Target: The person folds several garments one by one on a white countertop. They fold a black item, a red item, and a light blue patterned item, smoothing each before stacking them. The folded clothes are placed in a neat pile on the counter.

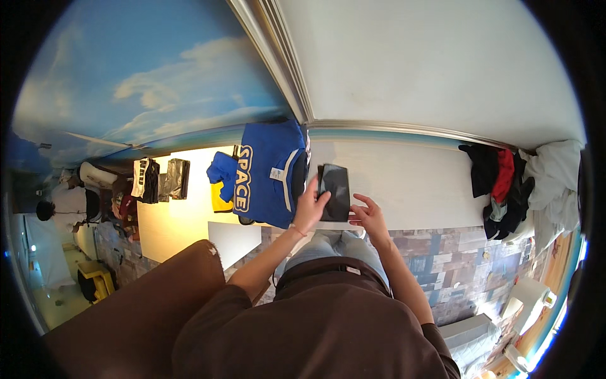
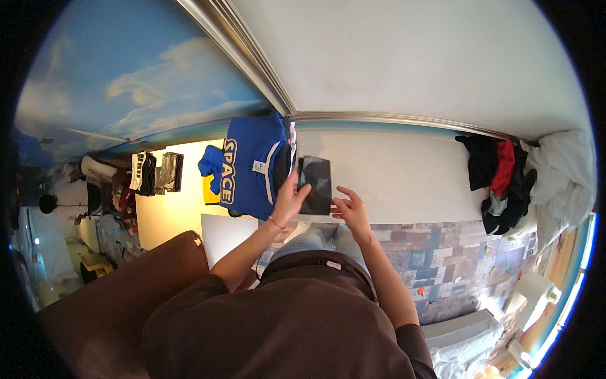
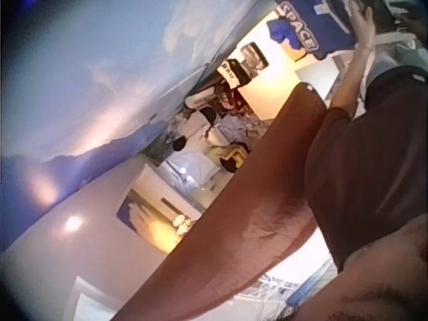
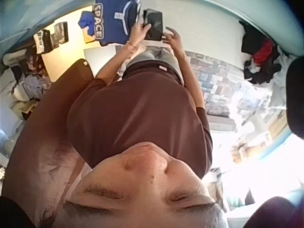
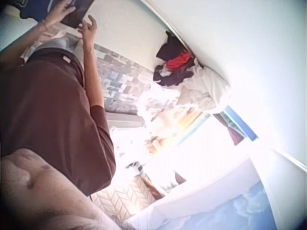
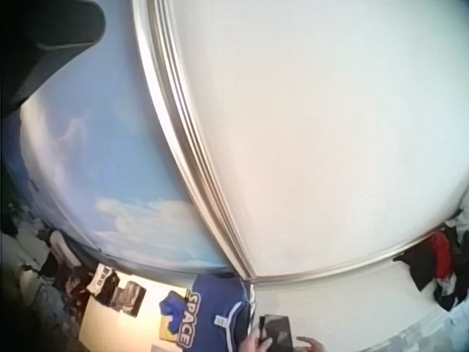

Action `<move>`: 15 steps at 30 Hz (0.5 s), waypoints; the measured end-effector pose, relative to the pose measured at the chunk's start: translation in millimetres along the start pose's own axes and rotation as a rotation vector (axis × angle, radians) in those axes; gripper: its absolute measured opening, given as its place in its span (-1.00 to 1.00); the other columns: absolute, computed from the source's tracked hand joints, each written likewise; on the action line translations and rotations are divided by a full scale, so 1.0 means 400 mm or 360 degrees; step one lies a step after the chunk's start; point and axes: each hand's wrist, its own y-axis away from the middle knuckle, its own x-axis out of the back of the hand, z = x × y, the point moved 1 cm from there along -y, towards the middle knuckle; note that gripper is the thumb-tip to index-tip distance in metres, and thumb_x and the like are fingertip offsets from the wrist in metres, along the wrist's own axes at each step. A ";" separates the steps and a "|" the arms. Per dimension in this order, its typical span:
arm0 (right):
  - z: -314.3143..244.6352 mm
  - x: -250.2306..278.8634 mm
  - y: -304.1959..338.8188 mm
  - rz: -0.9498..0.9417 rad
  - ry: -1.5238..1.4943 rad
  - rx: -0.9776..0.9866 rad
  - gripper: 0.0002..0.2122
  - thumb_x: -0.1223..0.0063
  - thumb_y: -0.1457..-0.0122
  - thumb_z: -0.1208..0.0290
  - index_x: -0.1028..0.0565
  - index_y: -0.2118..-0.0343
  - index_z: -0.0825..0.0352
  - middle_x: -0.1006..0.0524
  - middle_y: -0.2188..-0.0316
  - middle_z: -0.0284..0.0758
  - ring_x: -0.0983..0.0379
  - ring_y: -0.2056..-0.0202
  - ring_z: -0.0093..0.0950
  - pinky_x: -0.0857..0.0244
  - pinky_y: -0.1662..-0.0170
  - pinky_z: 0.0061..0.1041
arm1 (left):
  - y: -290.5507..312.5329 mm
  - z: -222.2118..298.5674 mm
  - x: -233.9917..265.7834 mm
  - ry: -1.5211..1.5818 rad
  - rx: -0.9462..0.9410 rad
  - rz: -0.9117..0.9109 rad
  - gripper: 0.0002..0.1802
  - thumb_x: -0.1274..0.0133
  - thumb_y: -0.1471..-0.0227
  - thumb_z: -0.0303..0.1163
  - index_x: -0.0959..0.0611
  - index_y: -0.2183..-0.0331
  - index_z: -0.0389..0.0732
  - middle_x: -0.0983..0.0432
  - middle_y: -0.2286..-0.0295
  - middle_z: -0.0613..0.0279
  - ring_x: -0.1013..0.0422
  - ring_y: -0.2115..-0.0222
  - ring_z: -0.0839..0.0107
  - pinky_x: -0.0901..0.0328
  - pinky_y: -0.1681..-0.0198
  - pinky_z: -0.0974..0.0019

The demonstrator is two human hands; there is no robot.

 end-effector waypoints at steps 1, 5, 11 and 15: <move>-0.014 0.003 0.002 -0.0024 0.0010 0.0011 -0.59 -0.03 -0.33 0.36 -0.34 -0.19 0.34 -0.64 0.21 -0.22 -0.61 0.27 -0.48 -0.47 0.23 -0.54 | -0.023 0.026 0.029 0.0296 -0.0136 0.0038 -0.35 -0.13 -0.15 -0.42 -0.32 -0.24 -0.23 -0.60 0.32 0.16 -0.49 0.41 0.52 -0.40 0.32 0.36; 0.005 0.062 0.014 0.0008 0.0022 0.0009 -0.61 -0.01 -0.34 0.34 -0.34 -0.18 0.35 -0.64 0.15 -0.15 -0.63 0.22 -0.42 -0.48 0.21 -0.54 | -0.081 0.221 0.271 0.0313 -0.0203 0.0332 -0.66 -0.06 -0.24 -0.31 -0.54 0.02 -0.30 -0.57 0.20 0.28 -0.44 0.26 0.55 -0.34 0.15 0.45; 0.064 0.098 0.034 0.0004 0.0020 -0.0124 -0.65 -0.01 -0.34 0.33 -0.38 -0.13 0.35 -0.64 0.16 -0.14 -0.62 0.25 -0.44 -0.47 0.23 -0.54 | -0.208 -0.137 0.654 0.1504 0.0089 0.0691 -0.57 0.08 -0.33 -0.17 -0.49 -0.01 -0.33 -0.56 0.08 -0.11 -0.49 0.01 0.14 -0.44 -0.01 0.15; 0.125 0.131 0.053 0.0100 0.0042 -0.0230 -0.64 -0.02 -0.33 0.31 -0.38 -0.12 0.34 -0.64 0.15 -0.14 -0.63 0.25 -0.42 -0.47 0.23 -0.53 | -0.231 -0.345 0.696 0.1439 0.0538 0.0507 -0.54 0.11 -0.33 -0.07 -0.54 0.05 -0.29 -0.58 0.11 0.06 -0.53 0.14 0.15 -0.42 -0.01 0.10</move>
